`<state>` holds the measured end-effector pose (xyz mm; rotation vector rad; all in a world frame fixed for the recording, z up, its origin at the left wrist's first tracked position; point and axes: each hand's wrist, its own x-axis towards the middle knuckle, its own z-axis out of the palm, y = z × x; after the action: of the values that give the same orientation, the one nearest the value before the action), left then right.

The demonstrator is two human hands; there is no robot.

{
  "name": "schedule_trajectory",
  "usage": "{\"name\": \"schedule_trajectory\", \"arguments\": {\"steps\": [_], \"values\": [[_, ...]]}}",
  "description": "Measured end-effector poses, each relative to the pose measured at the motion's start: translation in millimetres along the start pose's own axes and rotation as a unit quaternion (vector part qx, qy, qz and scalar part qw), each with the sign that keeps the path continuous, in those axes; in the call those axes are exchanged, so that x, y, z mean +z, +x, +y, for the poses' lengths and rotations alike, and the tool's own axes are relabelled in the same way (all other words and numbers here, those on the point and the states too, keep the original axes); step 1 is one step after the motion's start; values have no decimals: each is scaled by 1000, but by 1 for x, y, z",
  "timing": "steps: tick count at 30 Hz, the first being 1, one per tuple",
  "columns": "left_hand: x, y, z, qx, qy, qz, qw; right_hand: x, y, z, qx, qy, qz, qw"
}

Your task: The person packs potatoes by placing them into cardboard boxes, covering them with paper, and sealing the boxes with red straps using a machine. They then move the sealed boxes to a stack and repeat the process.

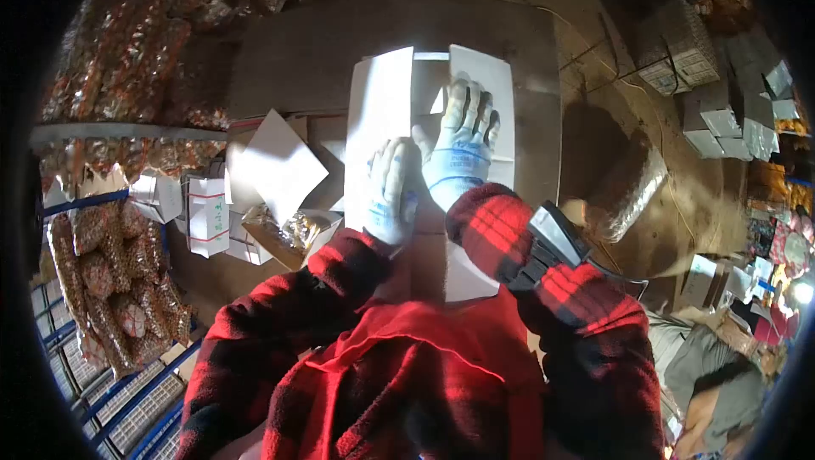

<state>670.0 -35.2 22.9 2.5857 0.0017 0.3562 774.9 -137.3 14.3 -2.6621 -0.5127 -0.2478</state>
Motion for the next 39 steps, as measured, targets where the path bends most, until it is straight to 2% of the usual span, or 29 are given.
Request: {"name": "schedule_trajectory", "arguments": {"steps": [1,2,3,4,6,8,9,11,13,15,16,17,18,20,21,22,25,26,28,29,30,32,35,36,39], "values": [[-4,0,-3,-6,-9,15,1000,-5,-12,-12,-3,7,-5,1000],[22,-1,-16,51,-50,193,979,-14,-21,-26,5,-55,-75,996],[19,-3,-18,29,-104,190,976,-20,-26,-37,12,-119,-145,982],[18,-5,-19,6,-158,187,970,-7,-26,-36,29,-187,-164,968],[10,-8,-19,-86,-291,179,936,-4,-32,-35,16,-129,-131,983],[19,2,-41,-135,-404,199,883,6,-33,-29,4,-97,-76,992],[35,12,-71,-123,-441,224,860,5,-32,-29,5,-91,-76,993],[4,76,-101,-141,-315,197,918,2,-32,-31,10,-78,-81,994],[-3,156,-150,-127,-246,150,949,-1,-30,-30,-1,-74,-93,993],[27,238,-210,-2,-132,118,984,4,-32,-28,-10,-56,-63,996],[31,250,-216,6,-85,89,992,-1,-31,-28,-7,-32,-89,995],[43,245,-218,8,-52,64,997,-1,-29,-30,-6,-43,-97,994],[52,238,-215,-13,-34,47,998,8,-33,-16,-44,-128,-70,988],[61,231,-202,-31,-20,28,999,16,-31,-6,-67,-213,-60,973],[62,221,-194,-44,-25,21,999,1,-29,-25,-59,-210,-91,972],[63,215,-192,-55,-38,23,998,-25,-16,-53,32,-157,-186,969],[35,157,-199,-80,-84,63,991,-4,-26,-37,-44,-119,-65,990],[17,123,-208,-100,-66,58,991,-10,-23,-42,-40,-127,-90,987],[-14,53,-234,-156,80,-5,985,-8,-24,-41,-49,-123,-79,988],[-9,17,-260,-226,210,-76,948,-6,-24,-42,-43,-124,-79,988],[-5,0,-290,-357,255,-204,875,-6,-23,-42,-46,-106,-76,990],[2,-53,-326,-439,243,-133,855,-4,-24,-44,-52,-92,-70,992],[3,-74,-347,-453,272,-49,847,-3,-24,-45,-29,-72,-85,993],[9,-77,-347,-451,300,23,840,-3,-27,-43,-26,-70,-91,993],[-4,-75,-389,-506,269,97,814,1,-22,-46,-44,-53,-78,995]]}}
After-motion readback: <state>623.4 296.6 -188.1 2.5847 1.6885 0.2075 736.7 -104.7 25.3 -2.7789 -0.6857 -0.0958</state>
